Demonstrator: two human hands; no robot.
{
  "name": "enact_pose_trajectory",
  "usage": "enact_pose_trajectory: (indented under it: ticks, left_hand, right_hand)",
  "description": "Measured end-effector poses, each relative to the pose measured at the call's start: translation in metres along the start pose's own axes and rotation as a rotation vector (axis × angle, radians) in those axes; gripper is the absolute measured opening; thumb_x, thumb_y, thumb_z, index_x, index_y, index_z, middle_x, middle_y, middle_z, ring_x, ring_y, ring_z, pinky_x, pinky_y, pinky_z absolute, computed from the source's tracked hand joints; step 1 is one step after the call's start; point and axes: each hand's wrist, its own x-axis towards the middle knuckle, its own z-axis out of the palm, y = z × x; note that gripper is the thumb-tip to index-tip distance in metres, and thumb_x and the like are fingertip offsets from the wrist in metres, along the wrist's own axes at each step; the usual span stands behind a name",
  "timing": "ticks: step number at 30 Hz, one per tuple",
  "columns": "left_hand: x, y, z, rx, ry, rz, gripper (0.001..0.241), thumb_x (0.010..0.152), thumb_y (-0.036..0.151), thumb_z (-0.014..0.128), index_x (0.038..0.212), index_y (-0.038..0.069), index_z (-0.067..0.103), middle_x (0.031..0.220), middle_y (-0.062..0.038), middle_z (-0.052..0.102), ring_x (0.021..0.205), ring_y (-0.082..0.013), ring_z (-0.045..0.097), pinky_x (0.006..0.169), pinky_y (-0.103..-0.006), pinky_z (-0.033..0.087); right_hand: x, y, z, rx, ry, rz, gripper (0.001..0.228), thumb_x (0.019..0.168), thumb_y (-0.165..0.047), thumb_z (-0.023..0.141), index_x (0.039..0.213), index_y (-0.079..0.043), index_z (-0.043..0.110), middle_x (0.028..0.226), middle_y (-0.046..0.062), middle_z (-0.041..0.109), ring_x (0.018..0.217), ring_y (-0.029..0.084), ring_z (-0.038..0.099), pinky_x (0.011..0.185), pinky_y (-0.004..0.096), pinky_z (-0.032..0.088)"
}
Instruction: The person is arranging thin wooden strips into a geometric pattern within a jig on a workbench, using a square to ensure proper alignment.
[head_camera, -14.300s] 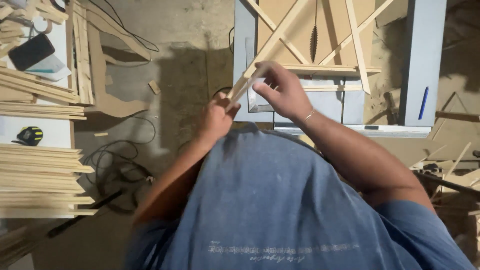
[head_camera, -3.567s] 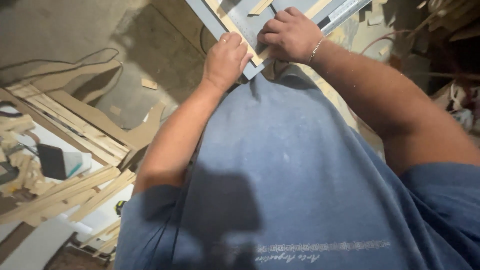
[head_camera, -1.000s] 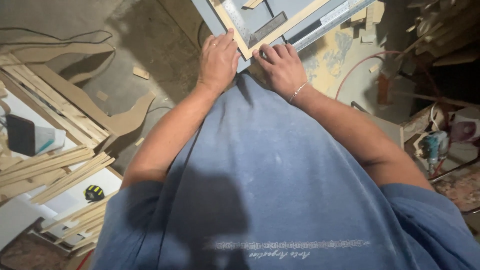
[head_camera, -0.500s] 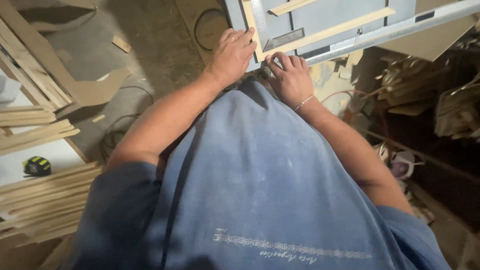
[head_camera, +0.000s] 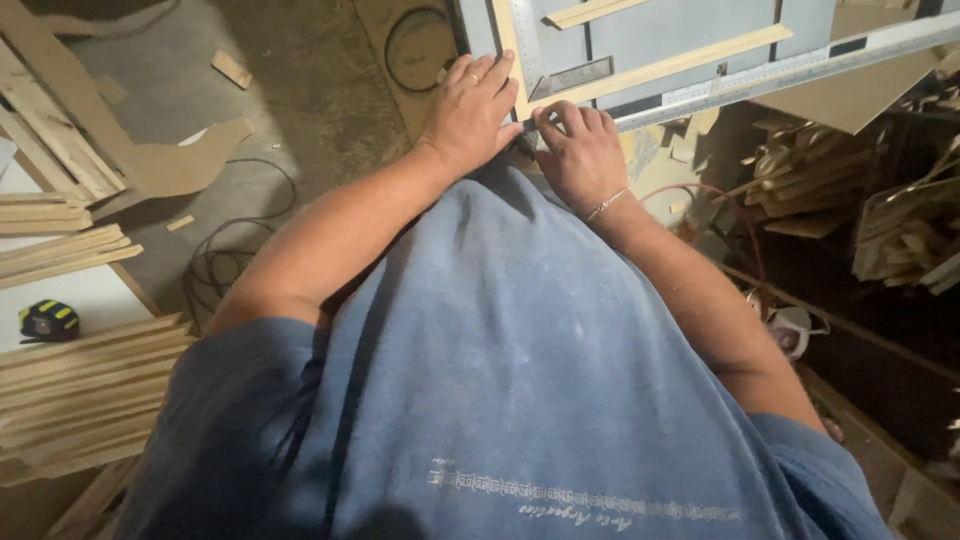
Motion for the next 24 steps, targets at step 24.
enact_pose_trajectory:
  ticks: [24]
  left_hand:
    - [0.007,0.020,0.000,0.094,0.135,-0.086,0.039,0.088,0.032,0.087,0.113,0.006,0.073,0.141,-0.014,0.060,0.117,-0.0338,0.062,0.100,-0.0524,0.046]
  right_hand:
    - [0.001,0.006,-0.006,0.092,0.107,0.014,0.028,0.090,-0.015,0.070,0.118,-0.009,0.069,0.128,0.005,0.061,0.093,0.027,0.058,0.080,0.040,0.048]
